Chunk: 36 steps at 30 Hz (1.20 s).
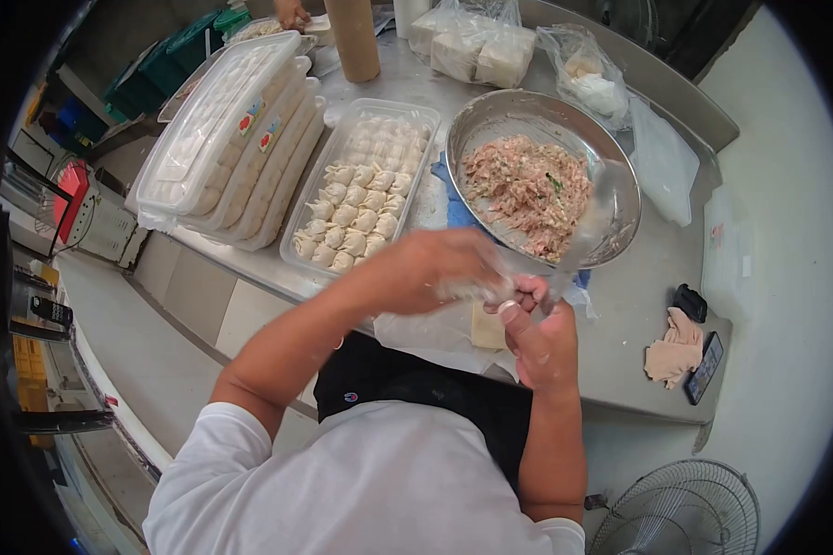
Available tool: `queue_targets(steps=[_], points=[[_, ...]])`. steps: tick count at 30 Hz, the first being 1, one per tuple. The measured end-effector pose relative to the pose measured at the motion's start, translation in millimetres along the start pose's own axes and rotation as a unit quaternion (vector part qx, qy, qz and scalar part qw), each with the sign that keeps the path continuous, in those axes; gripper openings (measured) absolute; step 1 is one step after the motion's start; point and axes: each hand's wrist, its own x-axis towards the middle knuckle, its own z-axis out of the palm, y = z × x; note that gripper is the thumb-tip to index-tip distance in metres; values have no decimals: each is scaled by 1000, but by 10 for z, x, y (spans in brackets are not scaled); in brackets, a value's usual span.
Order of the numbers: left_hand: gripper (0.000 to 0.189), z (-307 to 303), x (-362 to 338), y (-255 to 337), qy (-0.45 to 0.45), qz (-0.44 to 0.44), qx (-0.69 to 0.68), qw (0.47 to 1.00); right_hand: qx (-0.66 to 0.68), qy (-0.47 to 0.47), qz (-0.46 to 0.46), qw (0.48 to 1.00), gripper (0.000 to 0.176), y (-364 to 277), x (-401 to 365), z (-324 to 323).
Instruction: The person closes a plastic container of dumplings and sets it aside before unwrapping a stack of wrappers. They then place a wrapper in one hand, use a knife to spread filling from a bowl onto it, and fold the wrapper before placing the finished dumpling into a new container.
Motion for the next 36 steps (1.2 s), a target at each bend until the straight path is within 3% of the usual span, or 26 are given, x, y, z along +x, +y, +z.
queue_targets(steps=[1,3,5,8,9,11,14,16,17,18,19,20,21,22,23,25,28,31,33,36], points=[[36,-142,-19,-126,-39,-20,62,997,-70,-15,16,997,36,-19,-9,-1],[29,-466,-15,-463,33,-94,136,986,-113,1,-8,994,35,22,-38,-93],[31,-851,15,-675,41,-228,184,955,-154,14,-32,987,34,122,-63,-223],[34,-1072,-53,-1089,21,-220,281,934,-173,62,-36,982,33,250,-85,-349],[34,-1064,-31,-1074,20,-220,281,934,-154,70,-38,985,32,263,-97,-359],[40,-1019,16,-1050,-11,-302,132,944,-134,81,-37,987,32,263,-137,-404],[40,-988,76,-1006,-63,-356,190,913,-133,62,38,988,29,129,-166,-439],[40,-990,57,-1024,-59,-350,197,914,-262,103,-27,959,31,-9,-138,-350],[40,-991,46,-1031,-55,-344,205,915,-264,103,-28,959,31,-44,-93,-408],[40,-979,28,-1050,-55,-343,203,916,-418,91,-158,890,32,-116,-39,-481],[41,-960,10,-1067,-25,-321,204,924,-553,74,-280,781,34,-169,6,-515],[41,-945,-4,-1086,5,-299,205,932,-555,76,-279,780,34,-243,7,-529],[41,-940,0,-1081,4,-297,203,933,-614,72,-250,745,33,-421,-5,-442],[43,-943,9,-1061,-26,-305,218,927,-670,66,-221,706,34,-527,12,-384],[45,-947,22,-1038,-55,-311,234,920,-671,68,-220,705,34,-549,65,-368],[46,-869,73,-879,-48,-282,263,921,-804,75,-195,557,35,-606,212,-332],[43,-530,189,-408,-27,-217,249,943,-834,74,-176,517,25,-602,479,-89],[40,243,119,-79,-103,-124,77,984,-838,2,-137,529,26,-384,774,-79],[39,720,38,69,-98,-80,10,992,-835,-24,-146,530,20,-398,832,-45],[31,955,33,111,-104,-84,68,989,-817,-77,-160,549,16,-465,915,-137]])
